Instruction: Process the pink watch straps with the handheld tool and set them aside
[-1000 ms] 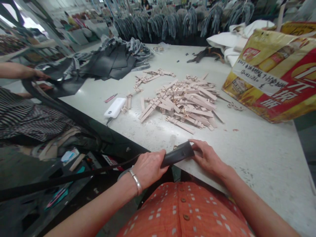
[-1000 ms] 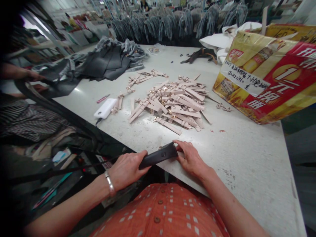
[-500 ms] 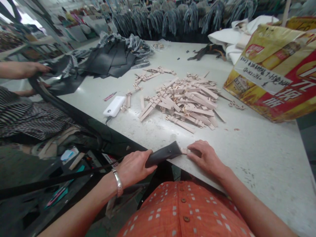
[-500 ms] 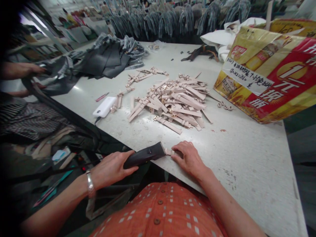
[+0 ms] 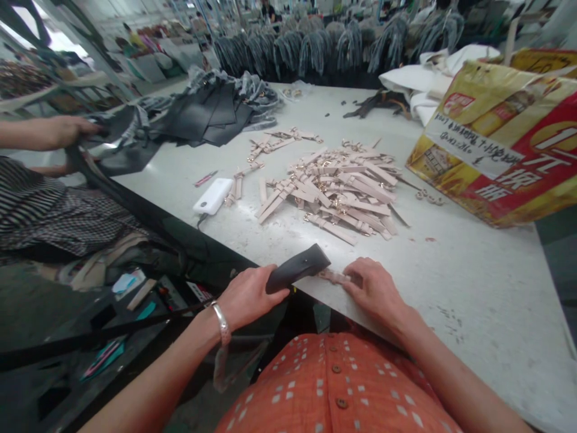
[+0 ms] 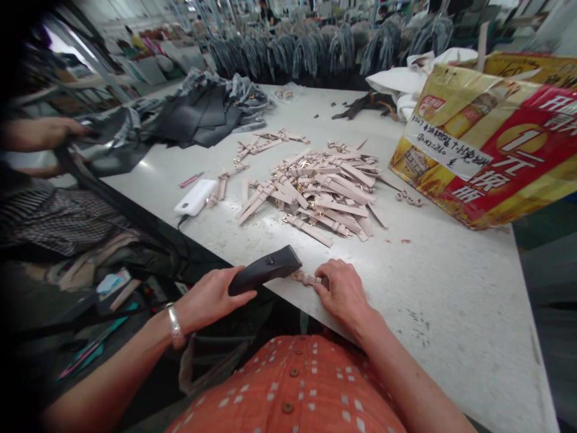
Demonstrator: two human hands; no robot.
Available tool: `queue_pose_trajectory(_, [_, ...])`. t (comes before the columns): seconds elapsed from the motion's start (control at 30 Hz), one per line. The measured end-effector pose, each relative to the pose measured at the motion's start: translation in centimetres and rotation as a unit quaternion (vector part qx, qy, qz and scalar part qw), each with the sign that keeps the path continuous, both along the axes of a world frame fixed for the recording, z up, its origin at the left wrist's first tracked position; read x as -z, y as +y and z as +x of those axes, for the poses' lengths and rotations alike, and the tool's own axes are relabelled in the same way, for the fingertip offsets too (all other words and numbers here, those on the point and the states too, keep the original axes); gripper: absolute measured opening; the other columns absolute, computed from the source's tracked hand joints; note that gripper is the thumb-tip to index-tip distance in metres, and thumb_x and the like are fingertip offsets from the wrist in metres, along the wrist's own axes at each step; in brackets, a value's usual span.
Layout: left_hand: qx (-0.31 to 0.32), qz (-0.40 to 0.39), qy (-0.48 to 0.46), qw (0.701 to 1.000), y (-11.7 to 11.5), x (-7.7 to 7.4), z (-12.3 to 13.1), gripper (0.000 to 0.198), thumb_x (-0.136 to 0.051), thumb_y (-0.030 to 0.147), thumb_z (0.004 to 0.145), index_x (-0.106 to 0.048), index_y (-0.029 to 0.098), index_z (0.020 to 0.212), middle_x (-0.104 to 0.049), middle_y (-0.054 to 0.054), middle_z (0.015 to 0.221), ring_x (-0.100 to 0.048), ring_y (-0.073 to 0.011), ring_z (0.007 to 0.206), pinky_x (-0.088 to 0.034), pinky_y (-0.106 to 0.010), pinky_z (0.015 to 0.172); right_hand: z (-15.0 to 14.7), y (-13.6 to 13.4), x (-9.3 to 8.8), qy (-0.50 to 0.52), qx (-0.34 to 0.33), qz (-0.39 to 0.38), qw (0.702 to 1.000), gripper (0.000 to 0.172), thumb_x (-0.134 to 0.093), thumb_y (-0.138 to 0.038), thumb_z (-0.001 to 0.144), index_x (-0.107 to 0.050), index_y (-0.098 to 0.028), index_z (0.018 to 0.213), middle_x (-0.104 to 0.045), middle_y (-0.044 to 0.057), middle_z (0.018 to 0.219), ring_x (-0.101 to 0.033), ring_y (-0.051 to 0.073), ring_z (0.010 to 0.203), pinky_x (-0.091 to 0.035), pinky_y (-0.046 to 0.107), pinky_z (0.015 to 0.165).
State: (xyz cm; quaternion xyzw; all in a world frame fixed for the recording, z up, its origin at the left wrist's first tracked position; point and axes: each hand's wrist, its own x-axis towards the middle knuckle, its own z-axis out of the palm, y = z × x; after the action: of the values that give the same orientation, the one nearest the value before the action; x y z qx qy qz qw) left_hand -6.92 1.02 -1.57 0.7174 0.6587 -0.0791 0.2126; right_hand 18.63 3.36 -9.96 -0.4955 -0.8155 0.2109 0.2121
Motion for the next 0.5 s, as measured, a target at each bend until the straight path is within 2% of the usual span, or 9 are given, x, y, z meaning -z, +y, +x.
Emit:
queue_pose_trajectory(0.1, [0.011, 0.001, -0.002, 1.000, -0.7, -0.6, -0.8, 0.034, -0.046, 0.049, 0.077, -0.059, 0.021, 0.093, -0.067, -0.004, 0.083, -0.063, -0.0191, 0.078, -0.043, -0.025, 0.064, -0.1, -0.8, 0.2, 0.019, 0.006, 0.039, 0.999, 0.010, -0.051, -0.015, 0.081, -0.059, -0.019, 0.078, -0.057, 0.005, 0.084, -0.051, 0.017, 0.077, -0.037, 0.029, 0.067])
queue_pose_trajectory(0.27, [0.024, -0.030, 0.018, 0.999, -1.4, -1.0, -0.4, 0.032, -0.049, 0.048, 0.075, -0.059, 0.023, 0.092, -0.067, -0.003, 0.078, -0.063, -0.0192, 0.074, -0.042, -0.025, 0.061, 1.0, -1.9, 0.8, 0.023, -0.078, 0.076, 0.994, 0.016, -0.047, -0.019, 0.087, -0.062, -0.021, 0.090, -0.060, 0.007, 0.097, -0.052, 0.020, 0.089, -0.040, 0.034, 0.075])
queue_pose_trajectory(0.4, [0.043, -0.057, 0.049, 0.996, -1.6, -1.1, 0.2, 0.030, -0.050, 0.047, 0.074, -0.059, 0.024, 0.091, -0.066, -0.003, 0.078, -0.063, -0.0199, 0.076, -0.042, -0.026, 0.064, 1.6, -2.1, 1.0, 0.039, -0.100, 0.069, 0.992, 0.019, -0.046, -0.019, 0.087, -0.062, -0.022, 0.097, -0.060, 0.008, 0.100, -0.052, 0.021, 0.090, -0.041, 0.036, 0.075])
queue_pose_trajectory(0.5, [0.062, -0.060, 0.067, 0.994, -1.5, -1.1, 0.6, 0.029, -0.050, 0.046, 0.074, -0.059, 0.024, 0.090, -0.066, -0.004, 0.079, -0.063, -0.0212, 0.078, -0.043, -0.027, 0.065, 1.5, -2.0, 0.9, 0.082, -0.094, 0.043, 0.991, 0.017, -0.046, -0.018, 0.087, -0.061, -0.022, 0.094, -0.060, 0.008, 0.097, -0.052, 0.020, 0.089, -0.042, 0.035, 0.076])
